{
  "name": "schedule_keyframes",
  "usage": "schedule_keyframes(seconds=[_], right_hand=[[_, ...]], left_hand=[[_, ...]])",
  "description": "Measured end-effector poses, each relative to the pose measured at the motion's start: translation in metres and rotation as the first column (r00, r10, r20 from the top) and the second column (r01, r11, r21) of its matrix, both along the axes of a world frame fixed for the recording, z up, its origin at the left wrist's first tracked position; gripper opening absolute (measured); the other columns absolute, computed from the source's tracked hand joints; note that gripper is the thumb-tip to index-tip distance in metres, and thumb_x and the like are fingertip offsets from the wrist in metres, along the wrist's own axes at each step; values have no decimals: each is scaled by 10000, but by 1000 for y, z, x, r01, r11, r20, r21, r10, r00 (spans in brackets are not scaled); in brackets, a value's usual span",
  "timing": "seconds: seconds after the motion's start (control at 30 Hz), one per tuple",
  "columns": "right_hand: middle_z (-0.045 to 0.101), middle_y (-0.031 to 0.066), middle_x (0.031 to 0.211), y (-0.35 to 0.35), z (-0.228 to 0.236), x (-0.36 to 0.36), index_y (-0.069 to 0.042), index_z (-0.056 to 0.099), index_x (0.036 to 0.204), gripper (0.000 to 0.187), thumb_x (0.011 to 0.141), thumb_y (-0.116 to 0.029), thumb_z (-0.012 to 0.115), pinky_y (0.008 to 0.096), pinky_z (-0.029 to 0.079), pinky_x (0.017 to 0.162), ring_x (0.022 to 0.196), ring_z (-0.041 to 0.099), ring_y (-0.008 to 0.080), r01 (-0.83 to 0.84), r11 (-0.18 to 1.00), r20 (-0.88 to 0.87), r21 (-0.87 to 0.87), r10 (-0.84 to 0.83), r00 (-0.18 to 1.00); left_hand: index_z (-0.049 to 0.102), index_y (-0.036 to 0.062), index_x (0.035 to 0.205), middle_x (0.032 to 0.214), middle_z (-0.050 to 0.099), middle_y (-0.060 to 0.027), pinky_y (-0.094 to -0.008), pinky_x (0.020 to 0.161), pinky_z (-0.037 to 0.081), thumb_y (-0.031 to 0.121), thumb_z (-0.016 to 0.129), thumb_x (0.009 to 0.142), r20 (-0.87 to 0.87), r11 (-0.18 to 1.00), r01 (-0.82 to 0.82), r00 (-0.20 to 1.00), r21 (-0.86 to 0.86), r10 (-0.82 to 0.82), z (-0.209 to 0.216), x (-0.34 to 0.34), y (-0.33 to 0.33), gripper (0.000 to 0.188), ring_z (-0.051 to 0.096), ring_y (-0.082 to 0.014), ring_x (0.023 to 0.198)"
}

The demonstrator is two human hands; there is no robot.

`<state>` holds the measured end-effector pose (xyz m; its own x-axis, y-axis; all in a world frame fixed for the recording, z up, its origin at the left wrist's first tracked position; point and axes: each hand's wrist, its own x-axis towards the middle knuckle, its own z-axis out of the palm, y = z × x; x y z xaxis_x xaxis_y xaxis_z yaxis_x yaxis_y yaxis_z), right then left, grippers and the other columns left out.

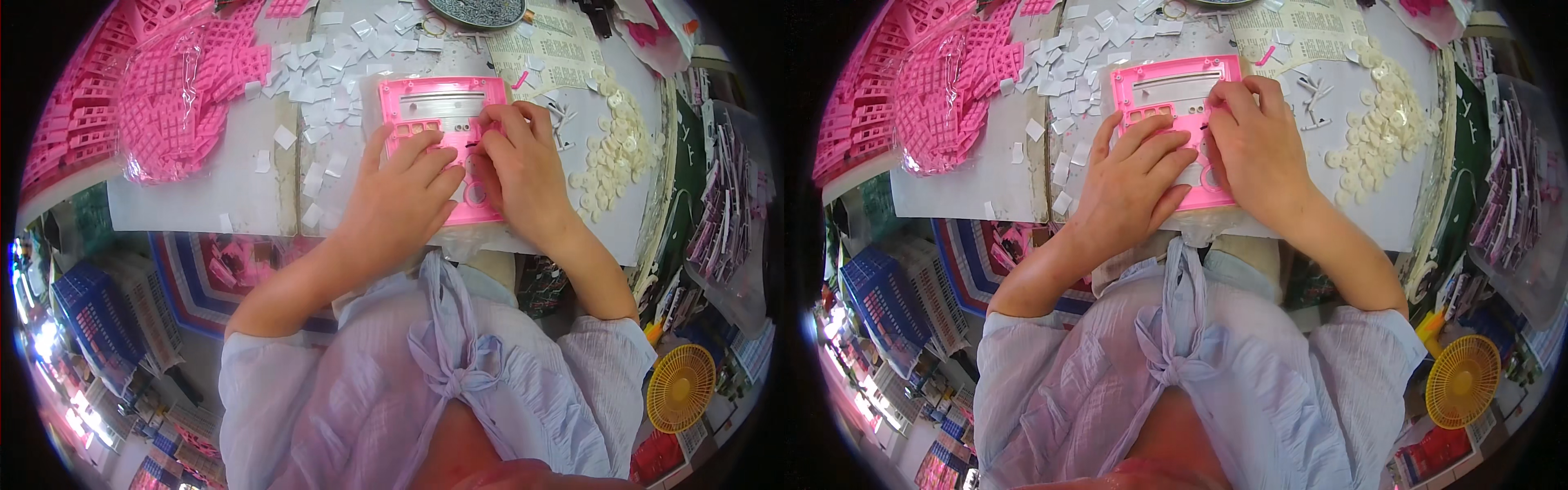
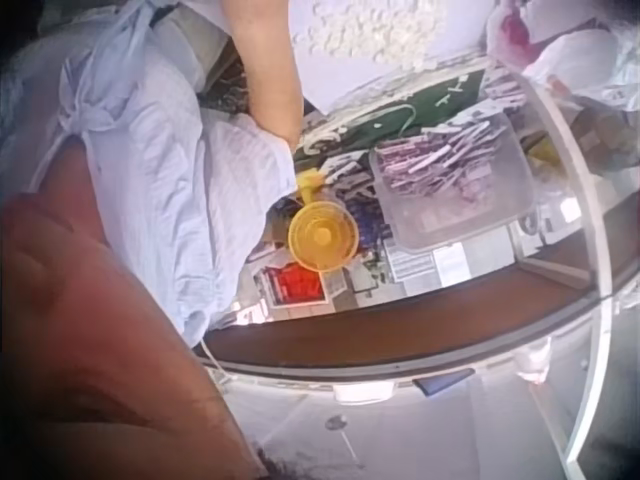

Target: Assembling the internal electronic components and outer casing of a plastic toy piggy bank using an electric screwdriver.

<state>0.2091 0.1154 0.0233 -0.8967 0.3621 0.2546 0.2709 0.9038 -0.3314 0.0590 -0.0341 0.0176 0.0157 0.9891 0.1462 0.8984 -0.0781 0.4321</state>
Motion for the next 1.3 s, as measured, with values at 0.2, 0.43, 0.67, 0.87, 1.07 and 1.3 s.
schedule_keyframes(seconds=[0.2,0.43,0.67,0.87,1.07,1.3], right_hand=[[593,113,1175,-10,-7,-4,-8,643,912,190,749,-39,737,472,477,889,1104,506,380,137,991,-29,0,-137,990],[593,109,1166,-1,-5,0,-27,639,897,177,767,-68,753,467,455,924,1103,500,370,90,988,-9,-126,-92,996],[589,124,1145,-3,-5,1,-35,618,951,268,759,-120,784,459,439,951,1114,493,361,141,978,6,-152,-142,990],[605,146,1134,57,34,21,-50,615,1047,365,749,12,816,382,489,924,1085,590,284,34,964,-624,-265,-198,756],[638,194,1129,214,75,79,32,546,1231,329,944,-94,646,423,506,890,1014,629,313,225,956,-646,-189,-294,705],[652,126,753,123,102,-9,30,513,1293,494,902,-219,683,304,501,598,604,621,204,-433,545,-569,-718,-102,816]], left_hand=[[657,118,1206,1260,624,-52,-580,1166,244,231,731,831,24,1000,5,1000,1,-5,2,-2,0,399,508,-251,1317],[681,86,1115,1123,658,-84,-485,1052,396,207,737,826,104,993,114,988,12,-115,12,-20,17,317,576,-292,1190],[722,42,939,857,707,-119,-390,719,534,194,678,874,223,986,-103,972,130,72,6,-69,111,171,678,-301,799],[740,67,908,928,721,-169,-531,818,464,244,615,844,-245,986,-108,960,125,136,-29,-103,227,226,676,-342,911],[749,95,782,876,731,-155,-533,822,446,239,589,849,-268,962,-31,958,270,105,-33,-89,251,225,685,-323,913],[729,62,835,840,714,-148,-488,748,491,249,637,873,270,996,22,962,90,-46,5,-73,182,212,677,-337,777]])
